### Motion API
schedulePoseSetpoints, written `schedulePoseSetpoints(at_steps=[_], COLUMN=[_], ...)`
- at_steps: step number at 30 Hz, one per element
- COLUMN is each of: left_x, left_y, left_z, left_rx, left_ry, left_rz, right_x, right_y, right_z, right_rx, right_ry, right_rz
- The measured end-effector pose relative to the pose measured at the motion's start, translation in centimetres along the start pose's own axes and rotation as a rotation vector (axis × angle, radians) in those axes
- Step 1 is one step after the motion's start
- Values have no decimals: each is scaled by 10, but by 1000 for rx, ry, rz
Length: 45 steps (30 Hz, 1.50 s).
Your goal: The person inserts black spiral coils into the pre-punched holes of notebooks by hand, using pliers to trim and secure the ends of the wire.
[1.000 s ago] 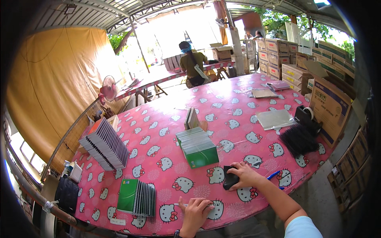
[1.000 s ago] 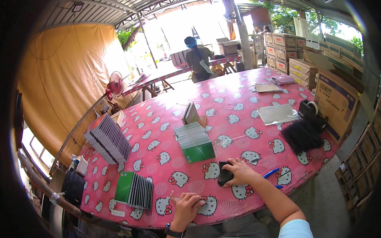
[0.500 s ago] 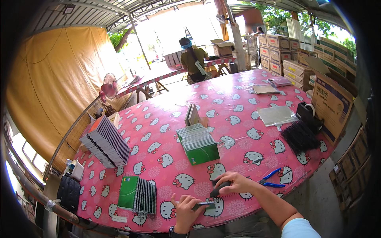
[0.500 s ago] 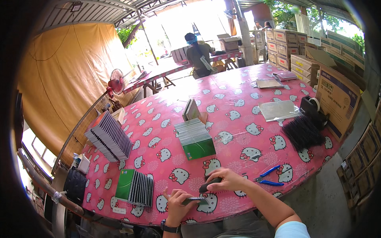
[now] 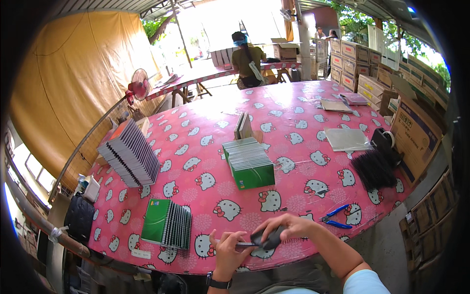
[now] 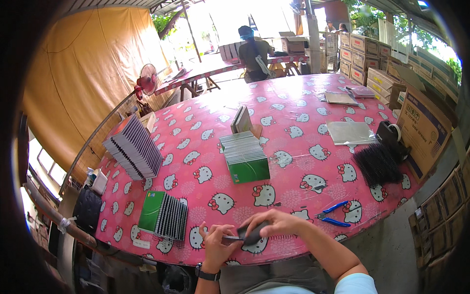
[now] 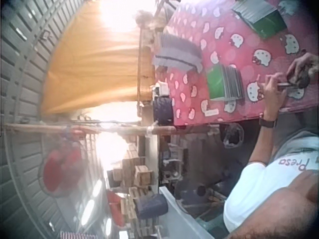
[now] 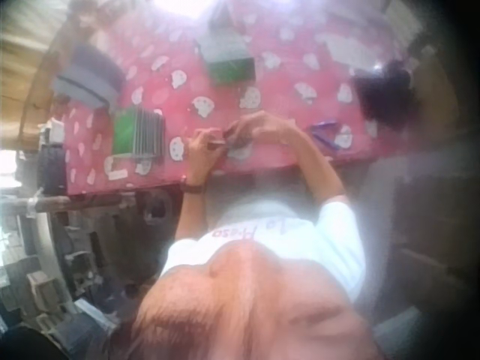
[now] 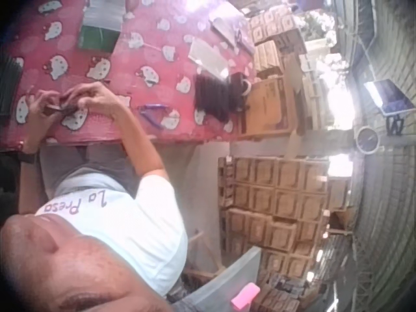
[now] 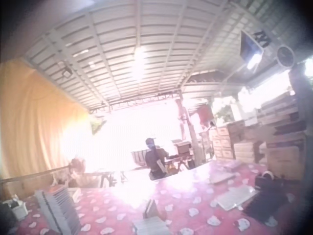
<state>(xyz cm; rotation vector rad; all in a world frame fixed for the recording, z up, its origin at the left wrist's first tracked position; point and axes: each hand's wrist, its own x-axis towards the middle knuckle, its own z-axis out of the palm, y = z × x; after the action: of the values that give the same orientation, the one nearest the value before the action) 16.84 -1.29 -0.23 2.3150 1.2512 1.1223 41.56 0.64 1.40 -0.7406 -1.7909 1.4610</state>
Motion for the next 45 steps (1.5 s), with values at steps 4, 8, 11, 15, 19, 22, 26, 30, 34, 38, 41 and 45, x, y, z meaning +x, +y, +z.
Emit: schedulePoseSetpoints(at_steps=[4,8,11,15,19,22,26,30,34,38,41,45], left_x=[-3,-5,-30,-38,-37,-39,-36,-36,-32,-23,-15,-19], left_y=[-2,-15,-38,-47,-54,-54,-52,-48,-46,-31,-16,-8], left_z=[-4,2,17,23,23,23,18,18,19,10,-1,-6], left_rx=[36,-187,-693,-875,-775,-806,-776,-748,-632,-450,-531,-640], left_ry=[24,227,189,84,47,49,60,77,40,95,243,273], left_rz=[23,-124,-337,-452,-335,-364,-320,-299,-305,-183,-139,-295], right_x=[10,5,14,18,29,36,47,49,35,48,44,42], right_y=[2,2,12,1,1,-18,-14,-8,-1,-27,-38,-43], right_z=[8,3,16,16,12,18,17,23,6,59,88,94], right_rx=[-279,-46,-605,276,-329,16,-144,-409,-995,-759,-705,-781], right_ry=[31,46,156,-48,200,-123,-54,25,327,217,294,324], right_rz=[142,87,173,26,156,35,125,163,19,-240,-166,-367])
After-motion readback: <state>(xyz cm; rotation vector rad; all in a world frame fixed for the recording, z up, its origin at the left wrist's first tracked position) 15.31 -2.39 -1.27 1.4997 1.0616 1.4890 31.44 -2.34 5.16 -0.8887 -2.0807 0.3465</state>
